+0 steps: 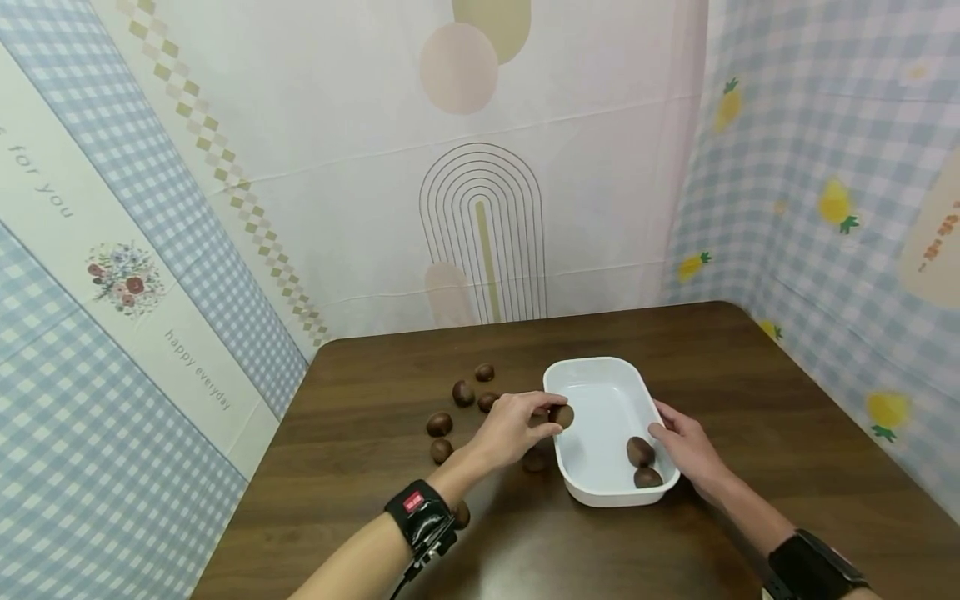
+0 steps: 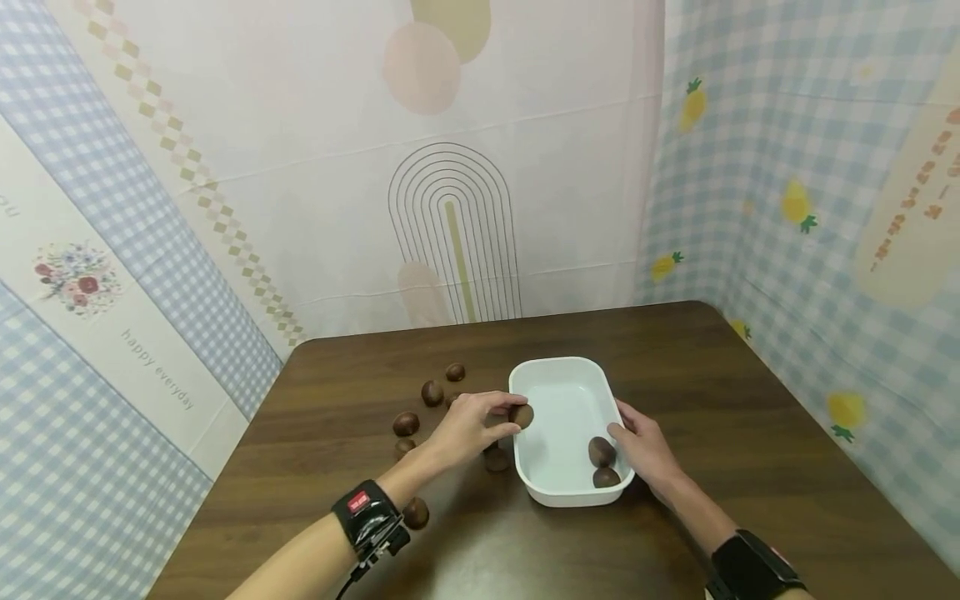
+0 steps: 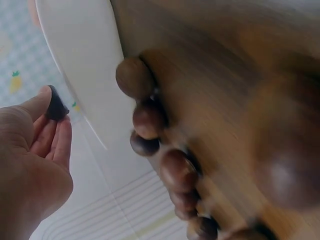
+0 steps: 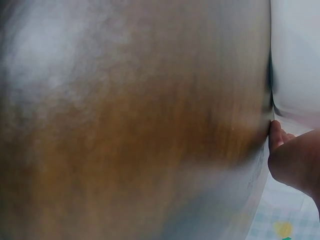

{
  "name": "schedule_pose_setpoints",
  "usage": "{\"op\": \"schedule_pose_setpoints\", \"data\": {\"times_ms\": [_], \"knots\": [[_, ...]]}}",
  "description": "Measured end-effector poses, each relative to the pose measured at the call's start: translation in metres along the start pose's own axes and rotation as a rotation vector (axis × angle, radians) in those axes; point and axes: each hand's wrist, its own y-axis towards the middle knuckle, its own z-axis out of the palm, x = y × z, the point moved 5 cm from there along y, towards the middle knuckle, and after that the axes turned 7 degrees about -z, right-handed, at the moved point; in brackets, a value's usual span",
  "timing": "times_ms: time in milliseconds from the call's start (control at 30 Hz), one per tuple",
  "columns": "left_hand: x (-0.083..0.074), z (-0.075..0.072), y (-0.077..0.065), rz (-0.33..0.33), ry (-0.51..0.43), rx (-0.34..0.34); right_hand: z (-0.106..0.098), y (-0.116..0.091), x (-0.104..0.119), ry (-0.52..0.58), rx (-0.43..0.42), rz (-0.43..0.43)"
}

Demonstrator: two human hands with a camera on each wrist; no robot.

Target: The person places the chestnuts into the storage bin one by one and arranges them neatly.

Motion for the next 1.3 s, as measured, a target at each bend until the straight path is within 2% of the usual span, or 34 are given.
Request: {"op": "schedule_pose_setpoints", "data": {"times_ms": [233,567,700,900,1300], "knots": [[-0.014,0.021,0.020,0.025,0.101,0.015,0.001,-0.001,0.001,0.014,0.001,0.011],[-0.030,0.048,0.044,0.028,0.124,0.061,0.001,-0.001,0.002,0.023,-0.018,-0.009],[-0.034,0.061,0.055,0.031,0.201,0.060,0.001,-0.001,0.002,0.032,-0.016,-0.012],[-0.039,0.079,0.068,-0.005,0.303,0.067,0.002,-0.001,0.001,0.045,-0.036,-0.036],[-0.041,0.104,0.081,-0.112,0.341,0.127,0.003,-0.002,0.002,0.061,-0.057,-0.045]]}}
